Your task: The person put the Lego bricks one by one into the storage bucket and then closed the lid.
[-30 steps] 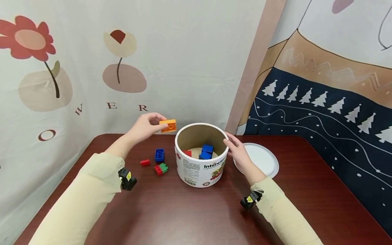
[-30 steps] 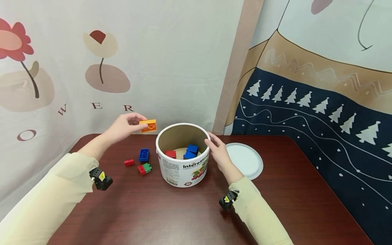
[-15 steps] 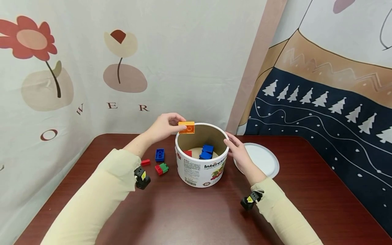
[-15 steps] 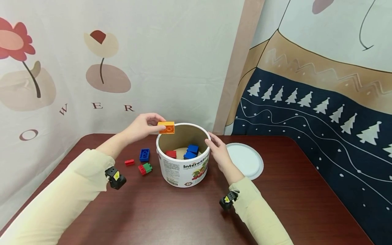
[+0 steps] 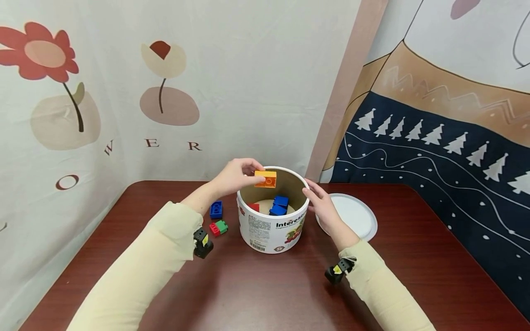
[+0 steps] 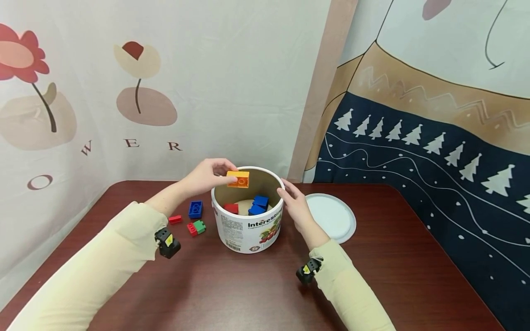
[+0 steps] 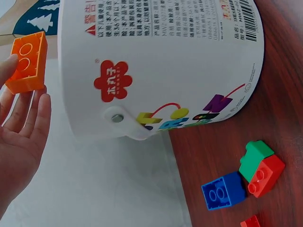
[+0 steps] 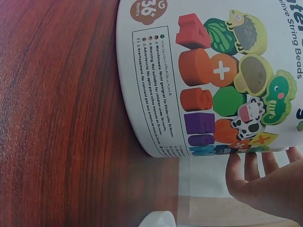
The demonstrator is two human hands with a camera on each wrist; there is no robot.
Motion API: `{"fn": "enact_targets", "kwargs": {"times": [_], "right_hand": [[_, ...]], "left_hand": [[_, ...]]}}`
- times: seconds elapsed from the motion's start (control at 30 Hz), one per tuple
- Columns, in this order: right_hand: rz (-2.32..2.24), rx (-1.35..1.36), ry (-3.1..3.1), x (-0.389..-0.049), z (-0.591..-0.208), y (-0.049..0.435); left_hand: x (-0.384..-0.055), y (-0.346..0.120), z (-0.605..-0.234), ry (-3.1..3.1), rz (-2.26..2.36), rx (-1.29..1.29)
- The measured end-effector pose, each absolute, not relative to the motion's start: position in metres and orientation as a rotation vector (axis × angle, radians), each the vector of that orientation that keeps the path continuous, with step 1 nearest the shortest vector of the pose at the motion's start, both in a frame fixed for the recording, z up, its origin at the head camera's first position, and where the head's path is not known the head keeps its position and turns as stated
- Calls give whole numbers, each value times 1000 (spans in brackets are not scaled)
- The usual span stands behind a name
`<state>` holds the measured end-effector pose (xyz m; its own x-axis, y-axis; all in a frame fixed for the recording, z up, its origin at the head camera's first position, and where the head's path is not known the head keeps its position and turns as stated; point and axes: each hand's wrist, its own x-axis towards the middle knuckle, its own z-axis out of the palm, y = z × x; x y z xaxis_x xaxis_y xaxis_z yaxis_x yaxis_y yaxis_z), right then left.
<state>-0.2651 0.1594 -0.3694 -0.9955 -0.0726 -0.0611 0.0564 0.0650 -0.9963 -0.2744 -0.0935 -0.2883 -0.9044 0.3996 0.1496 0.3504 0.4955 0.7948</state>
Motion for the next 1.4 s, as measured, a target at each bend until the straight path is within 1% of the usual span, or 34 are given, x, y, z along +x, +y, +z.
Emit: {"fn": "enact_targets", "kwargs": {"times": [0.37, 0.6, 0.73, 0.93, 1.4], "right_hand": [[-2074, -25, 2234, -263, -368, 160], [-2064, -27, 2235, -264, -369, 158], [-2075, -28, 2232, -264, -369, 159], [-2077, -24, 2232, -265, -369, 160], [-2068, 9, 2227, -265, -367, 159]], "left_hand": [[-270, -89, -292, 2630, 1366, 756], [-269, -98, -295, 2638, 1401, 782], [-270, -109, -295, 2683, 1419, 720], [-271, -139, -306, 2768, 1405, 587], [-259, -218, -362, 2858, 1327, 272]]}}
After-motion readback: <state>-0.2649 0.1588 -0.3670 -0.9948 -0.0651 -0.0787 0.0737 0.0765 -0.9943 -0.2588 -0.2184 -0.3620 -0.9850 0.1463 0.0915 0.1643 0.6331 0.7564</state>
